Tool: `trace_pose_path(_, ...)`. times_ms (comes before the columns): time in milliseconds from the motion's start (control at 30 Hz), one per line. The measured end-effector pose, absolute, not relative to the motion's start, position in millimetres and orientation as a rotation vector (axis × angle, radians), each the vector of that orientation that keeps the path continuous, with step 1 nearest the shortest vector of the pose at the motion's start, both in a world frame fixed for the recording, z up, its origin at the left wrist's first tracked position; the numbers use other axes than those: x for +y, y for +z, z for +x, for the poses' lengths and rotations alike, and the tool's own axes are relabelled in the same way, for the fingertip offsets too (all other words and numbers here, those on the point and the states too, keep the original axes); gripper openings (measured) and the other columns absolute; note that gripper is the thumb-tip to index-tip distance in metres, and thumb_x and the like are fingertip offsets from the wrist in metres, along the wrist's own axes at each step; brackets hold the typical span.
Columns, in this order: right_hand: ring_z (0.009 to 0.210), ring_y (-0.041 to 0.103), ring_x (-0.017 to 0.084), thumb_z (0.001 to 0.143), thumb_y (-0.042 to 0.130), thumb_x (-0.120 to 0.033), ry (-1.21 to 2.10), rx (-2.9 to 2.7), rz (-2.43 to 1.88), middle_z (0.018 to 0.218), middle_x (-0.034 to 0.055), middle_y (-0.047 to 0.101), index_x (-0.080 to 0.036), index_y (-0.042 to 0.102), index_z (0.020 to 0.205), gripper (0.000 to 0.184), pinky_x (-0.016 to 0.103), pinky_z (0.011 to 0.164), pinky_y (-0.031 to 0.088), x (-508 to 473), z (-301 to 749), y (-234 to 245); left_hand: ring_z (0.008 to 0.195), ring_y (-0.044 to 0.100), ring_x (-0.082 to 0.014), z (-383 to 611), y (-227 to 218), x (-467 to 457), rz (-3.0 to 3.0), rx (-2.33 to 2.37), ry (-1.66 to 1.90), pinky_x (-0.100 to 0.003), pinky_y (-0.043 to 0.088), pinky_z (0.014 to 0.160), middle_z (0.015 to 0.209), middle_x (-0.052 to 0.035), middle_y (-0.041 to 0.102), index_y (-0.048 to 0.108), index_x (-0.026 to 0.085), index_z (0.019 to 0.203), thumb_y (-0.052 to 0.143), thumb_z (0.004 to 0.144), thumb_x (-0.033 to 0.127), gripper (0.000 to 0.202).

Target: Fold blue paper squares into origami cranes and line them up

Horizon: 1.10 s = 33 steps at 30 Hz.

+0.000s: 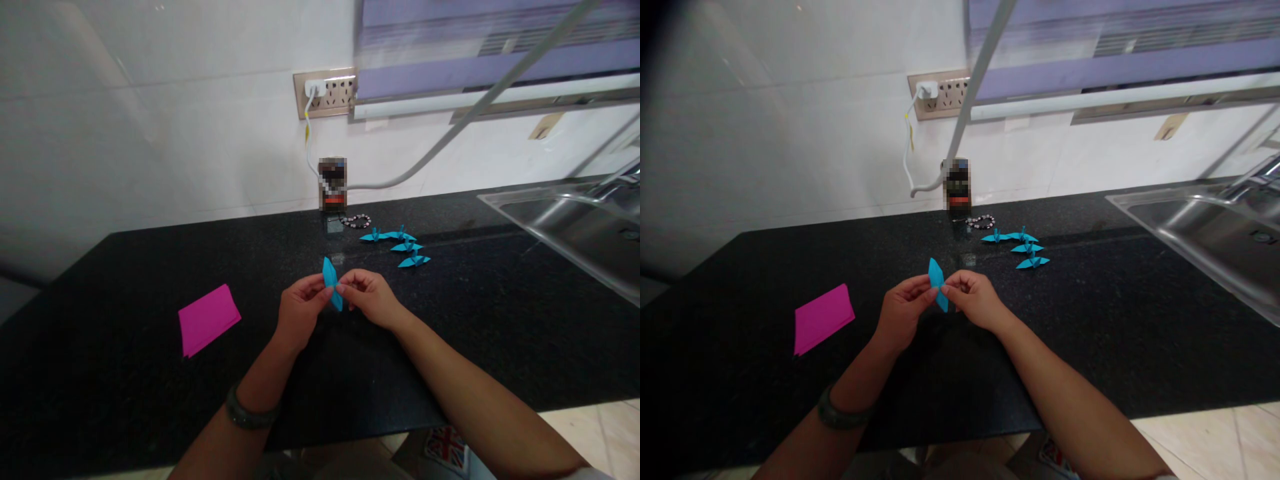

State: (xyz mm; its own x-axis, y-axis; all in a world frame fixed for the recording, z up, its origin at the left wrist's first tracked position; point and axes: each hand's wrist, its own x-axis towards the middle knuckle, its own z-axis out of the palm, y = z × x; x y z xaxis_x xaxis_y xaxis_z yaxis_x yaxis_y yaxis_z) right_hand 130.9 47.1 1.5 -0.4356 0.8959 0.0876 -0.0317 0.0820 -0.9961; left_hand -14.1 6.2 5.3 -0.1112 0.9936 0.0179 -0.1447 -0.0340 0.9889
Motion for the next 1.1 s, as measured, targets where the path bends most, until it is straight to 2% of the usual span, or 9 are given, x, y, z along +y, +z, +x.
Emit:
trace_pose_path(100,0.047,0.045,0.007,0.071,0.060,-0.032,1.357,-1.531,-0.909,0.057,-0.0022,0.054,-0.016,0.057,0.069,0.016,0.020,0.044,0.036,44.8,127.7,0.9,0.070,0.059,-0.0144,-12.0,2.0,5.3,1.042,1.168,1.322,-0.029,0.046,0.070,0.078,-0.0050,0.066,0.065,0.013,0.089,0.063,0.069,0.031,0.027)
trace_pose_path(333,0.056,0.048,0.009,0.070,0.061,-0.029,1.114,-1.591,-0.907,0.062,0.0004,0.055,-0.016,0.061,0.063,0.015,0.022,0.052,0.039,39.3,123.2,-1.2,0.068,0.054,-0.0119,-11.2,-1.2,6.7,1.043,1.230,1.331,-0.026,0.043,0.067,0.074,-0.0018,0.061,0.064,0.015,0.086,0.062,0.071,0.032,0.023)
trace_pose_path(533,0.047,0.045,0.006,0.073,0.059,-0.034,1.403,-1.390,-0.890,0.061,-0.0025,0.053,-0.016,0.060,0.082,0.021,0.019,0.043,0.037,43.0,123.1,-0.6,0.058,0.048,-0.0085,-12.3,-1.7,7.1,0.974,1.147,1.337,-0.024,0.043,0.059,0.063,0.0019,0.052,0.058,0.015,0.078,0.054,0.077,0.033,0.019)
trace_pose_path(633,0.048,0.047,0.006,0.075,0.057,-0.036,1.563,-1.384,-0.817,0.063,-0.0016,0.055,-0.015,0.060,0.085,0.023,0.018,0.042,0.038,44.0,123.2,-1.2,0.052,0.045,-0.0070,-9.6,3.0,5.7,0.896,1.028,1.303,-0.021,0.041,0.051,0.059,0.0025,0.048,0.056,0.014,0.075,0.055,0.077,0.032,0.018)
trace_pose_path(700,0.054,0.053,0.008,0.077,0.054,-0.035,1.675,-1.404,-0.722,0.068,0.0002,0.058,-0.016,0.059,0.092,0.025,0.018,0.044,0.039,43.3,123.4,-1.3,0.049,0.043,-0.0060,-7.7,6.8,4.9,0.810,0.915,1.284,-0.019,0.038,0.047,0.058,0.0033,0.047,0.054,0.014,0.079,0.058,0.075,0.029,0.015)
trace_pose_path(800,0.062,0.058,0.010,0.076,0.057,-0.030,1.788,-1.381,-0.626,0.077,0.0011,0.061,-0.018,0.055,0.105,0.032,0.018,0.048,0.041,41.5,123.3,-1.7,0.047,0.041,-0.0046,-6.5,11.3,3.9,0.676,0.774,1.256,-0.016,0.036,0.044,0.058,0.0052,0.045,0.050,0.018,0.095,0.062,0.072,0.023,0.026)
trace_pose_path(967,0.059,0.059,0.011,0.068,0.065,-0.027,1.837,-1.316,-0.617,0.070,-0.0005,0.060,-0.017,0.058,0.094,0.029,0.024,0.054,0.048,39.5,122.7,-3.0,0.043,0.039,-0.0028,-5.6,13.5,1.5,0.636,0.710,1.122,-0.014,0.032,0.040,0.059,0.0059,0.046,0.045,0.020,0.096,0.060,0.072,0.019,0.028)
trace_pose_path(1100,0.052,0.055,0.010,0.068,0.065,-0.028,1.794,-1.311,-0.643,0.062,-0.0027,0.057,-0.017,0.058,0.085,0.022,0.024,0.049,0.046,39.8,123.4,-1.5,0.049,0.048,-0.0075,-3.9,10.4,2.3,0.745,0.868,1.117,-0.020,0.042,0.046,0.060,0.0049,0.051,0.045,0.021,0.094,0.059,0.073,0.025,0.026)
